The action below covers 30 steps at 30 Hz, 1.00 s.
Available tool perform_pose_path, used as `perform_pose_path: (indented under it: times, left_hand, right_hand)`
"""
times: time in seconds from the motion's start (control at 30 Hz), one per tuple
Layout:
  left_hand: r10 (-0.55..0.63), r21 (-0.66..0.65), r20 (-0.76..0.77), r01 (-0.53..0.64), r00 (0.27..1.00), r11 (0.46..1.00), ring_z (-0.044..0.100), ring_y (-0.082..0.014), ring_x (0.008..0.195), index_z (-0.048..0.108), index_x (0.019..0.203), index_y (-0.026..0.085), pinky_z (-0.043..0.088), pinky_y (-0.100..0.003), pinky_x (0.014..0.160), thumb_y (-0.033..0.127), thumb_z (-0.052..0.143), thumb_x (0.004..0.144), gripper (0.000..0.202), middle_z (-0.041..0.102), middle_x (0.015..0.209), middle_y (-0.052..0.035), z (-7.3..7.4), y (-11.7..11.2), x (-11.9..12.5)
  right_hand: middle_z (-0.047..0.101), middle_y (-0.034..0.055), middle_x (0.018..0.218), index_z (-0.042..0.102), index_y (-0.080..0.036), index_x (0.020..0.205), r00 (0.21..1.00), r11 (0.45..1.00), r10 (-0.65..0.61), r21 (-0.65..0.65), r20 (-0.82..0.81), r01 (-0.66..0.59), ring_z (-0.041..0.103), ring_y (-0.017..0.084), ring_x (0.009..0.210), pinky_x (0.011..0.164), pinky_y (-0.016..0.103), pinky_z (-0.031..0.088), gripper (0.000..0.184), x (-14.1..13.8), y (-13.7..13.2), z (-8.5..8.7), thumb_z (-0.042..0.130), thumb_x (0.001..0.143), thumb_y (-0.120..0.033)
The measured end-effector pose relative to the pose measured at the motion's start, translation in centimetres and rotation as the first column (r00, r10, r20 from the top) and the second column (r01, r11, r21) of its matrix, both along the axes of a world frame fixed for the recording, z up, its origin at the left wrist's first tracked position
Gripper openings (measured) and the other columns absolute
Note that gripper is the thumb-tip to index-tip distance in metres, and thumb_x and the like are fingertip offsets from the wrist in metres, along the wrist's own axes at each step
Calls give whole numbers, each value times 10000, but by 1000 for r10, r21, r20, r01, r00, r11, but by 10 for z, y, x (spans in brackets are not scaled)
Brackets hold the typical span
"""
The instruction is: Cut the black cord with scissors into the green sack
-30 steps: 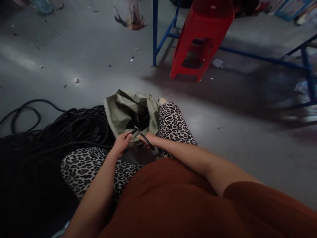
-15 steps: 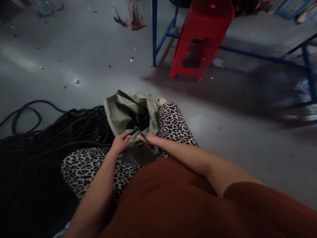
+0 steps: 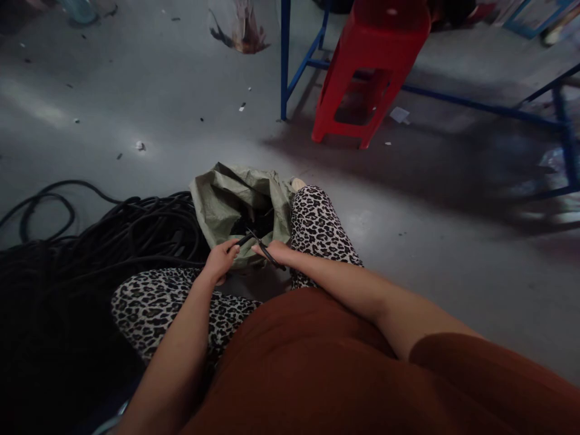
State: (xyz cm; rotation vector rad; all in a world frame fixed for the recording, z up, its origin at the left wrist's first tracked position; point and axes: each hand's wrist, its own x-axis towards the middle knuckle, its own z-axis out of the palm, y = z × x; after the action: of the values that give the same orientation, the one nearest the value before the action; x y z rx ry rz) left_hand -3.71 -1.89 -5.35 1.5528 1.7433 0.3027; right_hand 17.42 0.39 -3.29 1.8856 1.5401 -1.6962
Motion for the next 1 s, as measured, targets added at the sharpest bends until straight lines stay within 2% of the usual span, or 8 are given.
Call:
perform_pose_path:
  times: [0.17, 0.47, 0.67, 0.87, 1.0]
  left_hand:
    - [29, -4, -1, -29, 1000, 1000, 739, -236, 863, 768, 1228, 186, 582, -368, 897, 269, 530, 972, 359, 798, 918, -92, -3, 0, 1]
    - [50, -8, -44, -50, 998, 999, 741, -246, 911, 763, 1239, 174, 571, -377, 932, 270, 533, 977, 361, 798, 958, -109, -7, 1, 0]
    - [26, -50, -57, -28, 998, 998, 736, -238, 855, 760, 1239, 158, 580, -374, 897, 259, 514, 980, 371, 795, 921, -110, -7, 2, -2]
    - [20, -46, -110, -25, 994, 999, 744, -254, 913, 762, 1235, 156, 571, -388, 937, 250, 522, 975, 366, 803, 975, -126, -5, 2, -2]
    - [52, -33, -122, -56, 991, 998, 746, -269, 955, 776, 1212, 167, 565, -401, 964, 247, 552, 960, 347, 806, 1016, -133, -5, 2, -2]
  right_hand:
    - [643, 78, 554, 719, -126, 762, 999, 998, 24, 57, 21, -25, 702, 222, 559, 506, 235, 485, 660, 0, 0, 1, 639, 915, -762]
    - [515, 15, 418, 661, -163, 695, 1000, 1000, 0, 4, -19, 1, 567, 176, 397, 394, 234, 439, 657, 0, -2, -11, 622, 910, -782]
    - [482, -1, 410, 634, -167, 674, 1000, 1000, 0, 6, -17, 0, 534, 163, 373, 371, 228, 413, 645, 0, -5, -1, 628, 919, -763]
    - [505, 17, 444, 638, -159, 694, 1000, 1000, 15, -2, -12, -15, 557, 173, 398, 402, 241, 433, 562, 2, -4, 7, 572, 1031, -604]
    - [543, 39, 485, 647, -155, 699, 999, 999, -41, -19, -6, 41, 589, 183, 431, 403, 248, 446, 579, 3, -3, 8, 609, 997, -650]
